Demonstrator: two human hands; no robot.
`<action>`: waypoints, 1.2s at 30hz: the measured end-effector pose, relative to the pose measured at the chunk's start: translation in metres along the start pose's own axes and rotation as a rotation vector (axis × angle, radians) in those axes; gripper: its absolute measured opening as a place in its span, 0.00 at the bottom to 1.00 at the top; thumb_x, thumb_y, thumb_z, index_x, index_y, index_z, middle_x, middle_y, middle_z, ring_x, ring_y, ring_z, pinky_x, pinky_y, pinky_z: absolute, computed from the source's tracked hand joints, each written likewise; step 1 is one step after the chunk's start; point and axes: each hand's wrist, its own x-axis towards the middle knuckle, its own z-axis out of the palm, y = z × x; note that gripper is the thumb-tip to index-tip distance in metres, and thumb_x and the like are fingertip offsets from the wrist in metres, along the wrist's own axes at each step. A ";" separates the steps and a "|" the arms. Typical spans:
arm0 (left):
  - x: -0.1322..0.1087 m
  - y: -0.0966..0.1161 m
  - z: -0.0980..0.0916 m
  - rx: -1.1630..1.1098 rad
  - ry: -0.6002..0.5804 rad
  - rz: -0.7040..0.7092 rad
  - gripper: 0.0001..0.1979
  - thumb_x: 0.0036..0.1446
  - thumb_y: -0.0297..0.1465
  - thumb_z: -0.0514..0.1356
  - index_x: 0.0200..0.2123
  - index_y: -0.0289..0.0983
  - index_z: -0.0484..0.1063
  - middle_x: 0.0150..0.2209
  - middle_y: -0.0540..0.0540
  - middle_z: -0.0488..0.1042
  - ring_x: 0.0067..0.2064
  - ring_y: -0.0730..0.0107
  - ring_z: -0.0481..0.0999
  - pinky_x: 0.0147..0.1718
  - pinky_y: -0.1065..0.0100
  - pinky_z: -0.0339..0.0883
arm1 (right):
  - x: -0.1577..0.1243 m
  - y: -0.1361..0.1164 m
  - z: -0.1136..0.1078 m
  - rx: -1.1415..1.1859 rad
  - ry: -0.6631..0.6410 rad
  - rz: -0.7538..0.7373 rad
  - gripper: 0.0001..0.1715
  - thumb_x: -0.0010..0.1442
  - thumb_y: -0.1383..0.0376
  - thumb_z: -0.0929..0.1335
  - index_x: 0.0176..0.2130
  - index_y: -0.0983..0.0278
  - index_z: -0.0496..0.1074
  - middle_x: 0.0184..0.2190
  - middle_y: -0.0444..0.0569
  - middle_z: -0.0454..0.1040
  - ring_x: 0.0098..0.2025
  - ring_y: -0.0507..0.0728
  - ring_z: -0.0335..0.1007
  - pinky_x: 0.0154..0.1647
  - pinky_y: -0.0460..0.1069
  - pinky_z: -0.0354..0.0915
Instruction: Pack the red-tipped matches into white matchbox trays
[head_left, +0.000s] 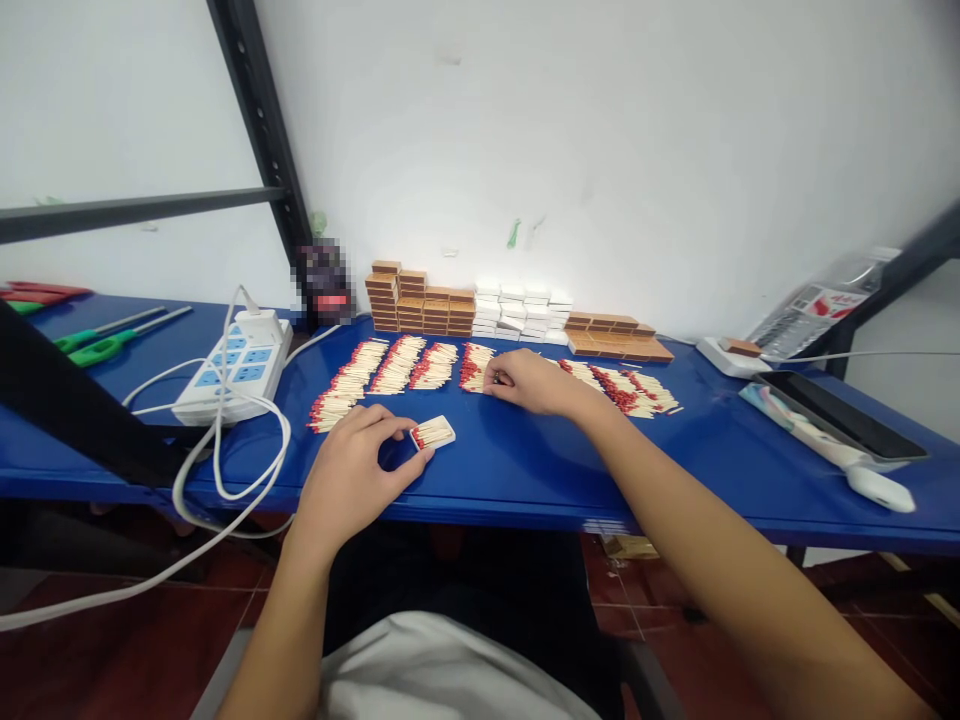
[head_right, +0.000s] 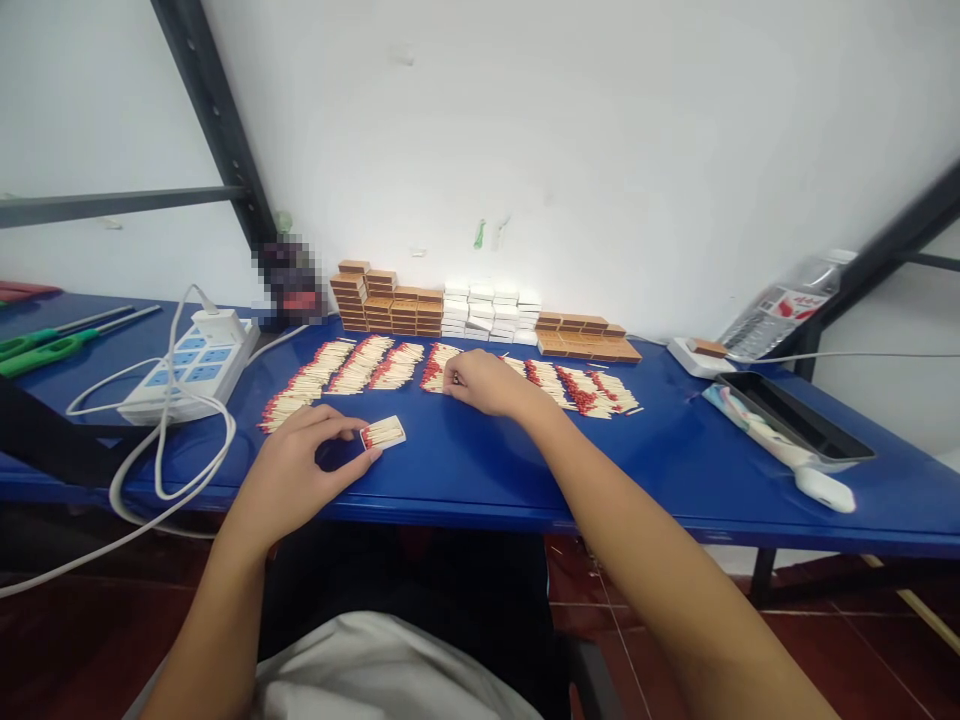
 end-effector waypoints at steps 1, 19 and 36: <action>0.000 0.000 0.000 -0.002 -0.001 -0.001 0.09 0.67 0.39 0.68 0.45 0.42 0.81 0.43 0.45 0.80 0.47 0.57 0.77 0.51 0.55 0.71 | -0.001 -0.001 -0.001 0.006 -0.006 -0.005 0.07 0.67 0.70 0.70 0.38 0.65 0.80 0.29 0.47 0.75 0.31 0.54 0.65 0.34 0.49 0.53; 0.000 0.000 0.000 -0.009 -0.001 -0.012 0.09 0.67 0.40 0.68 0.45 0.41 0.81 0.42 0.46 0.79 0.47 0.57 0.77 0.52 0.55 0.71 | 0.001 -0.004 0.004 0.034 -0.030 -0.066 0.07 0.69 0.70 0.69 0.39 0.65 0.78 0.31 0.47 0.75 0.32 0.54 0.66 0.36 0.48 0.54; -0.001 -0.001 0.000 -0.006 -0.005 0.010 0.10 0.66 0.38 0.69 0.46 0.40 0.81 0.40 0.47 0.78 0.45 0.59 0.76 0.48 0.57 0.70 | -0.019 -0.068 0.007 0.183 -0.134 -0.367 0.04 0.70 0.70 0.69 0.43 0.65 0.77 0.39 0.50 0.79 0.37 0.54 0.68 0.38 0.48 0.56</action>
